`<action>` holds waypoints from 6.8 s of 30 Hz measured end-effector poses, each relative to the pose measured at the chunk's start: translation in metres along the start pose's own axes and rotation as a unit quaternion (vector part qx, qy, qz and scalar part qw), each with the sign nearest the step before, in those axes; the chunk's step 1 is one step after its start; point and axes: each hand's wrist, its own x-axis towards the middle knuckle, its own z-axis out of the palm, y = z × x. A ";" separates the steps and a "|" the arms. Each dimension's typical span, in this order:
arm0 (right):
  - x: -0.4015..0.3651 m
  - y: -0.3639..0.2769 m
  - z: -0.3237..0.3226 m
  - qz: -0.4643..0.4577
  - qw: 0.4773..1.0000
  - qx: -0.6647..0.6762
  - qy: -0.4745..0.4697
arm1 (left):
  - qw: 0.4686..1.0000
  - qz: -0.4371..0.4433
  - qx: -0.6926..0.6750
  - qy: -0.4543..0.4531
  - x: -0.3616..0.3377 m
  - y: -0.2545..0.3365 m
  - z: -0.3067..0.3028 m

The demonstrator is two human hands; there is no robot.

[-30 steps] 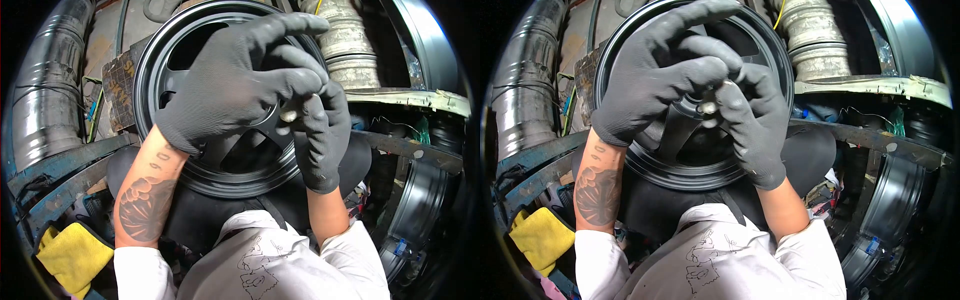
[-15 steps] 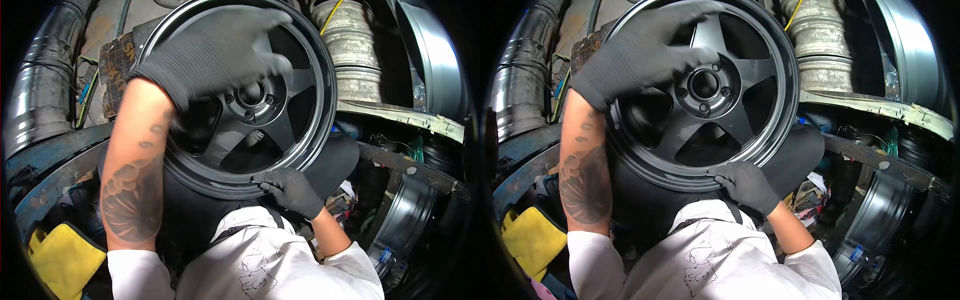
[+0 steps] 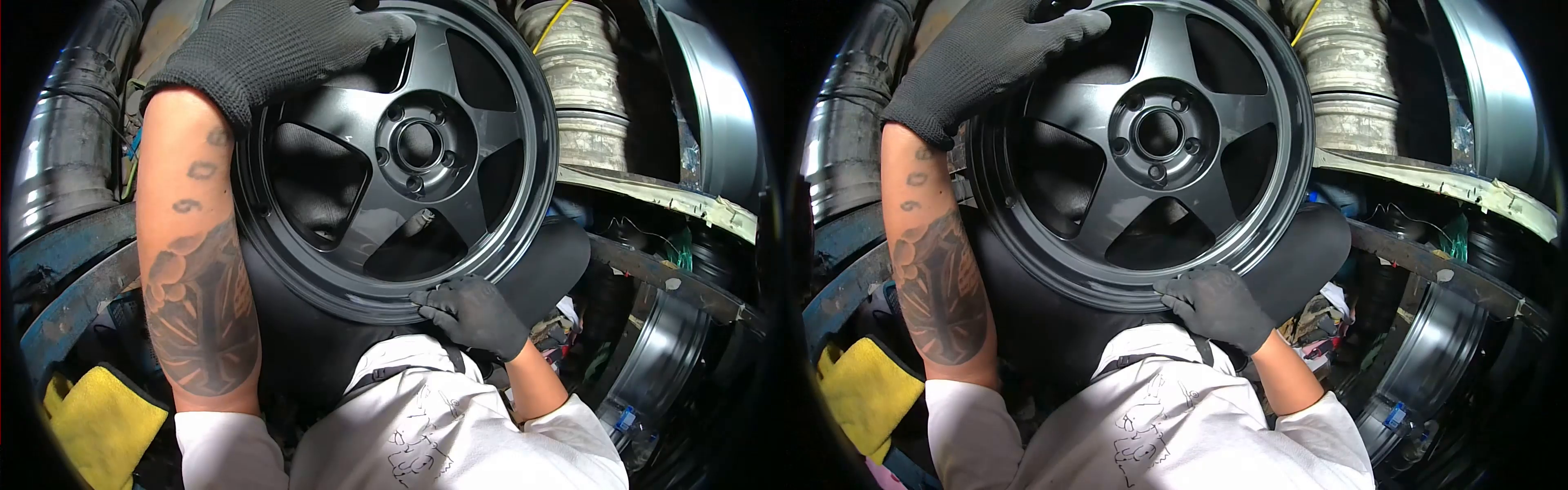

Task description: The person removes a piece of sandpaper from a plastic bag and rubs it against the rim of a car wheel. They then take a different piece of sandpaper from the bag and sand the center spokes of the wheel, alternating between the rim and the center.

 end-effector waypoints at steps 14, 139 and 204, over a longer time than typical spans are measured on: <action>-0.002 0.002 0.001 0.002 0.999 -0.022 0.027 | 0.996 -0.009 -0.067 -0.054 0.002 -0.002 -0.001; 0.036 -0.034 0.002 -0.043 0.998 0.019 -0.037 | 0.966 -0.062 0.198 -0.153 0.046 -0.081 0.026; 0.007 -0.006 -0.025 0.163 0.963 0.187 -0.106 | 0.962 -0.091 0.135 -0.221 0.047 -0.068 0.010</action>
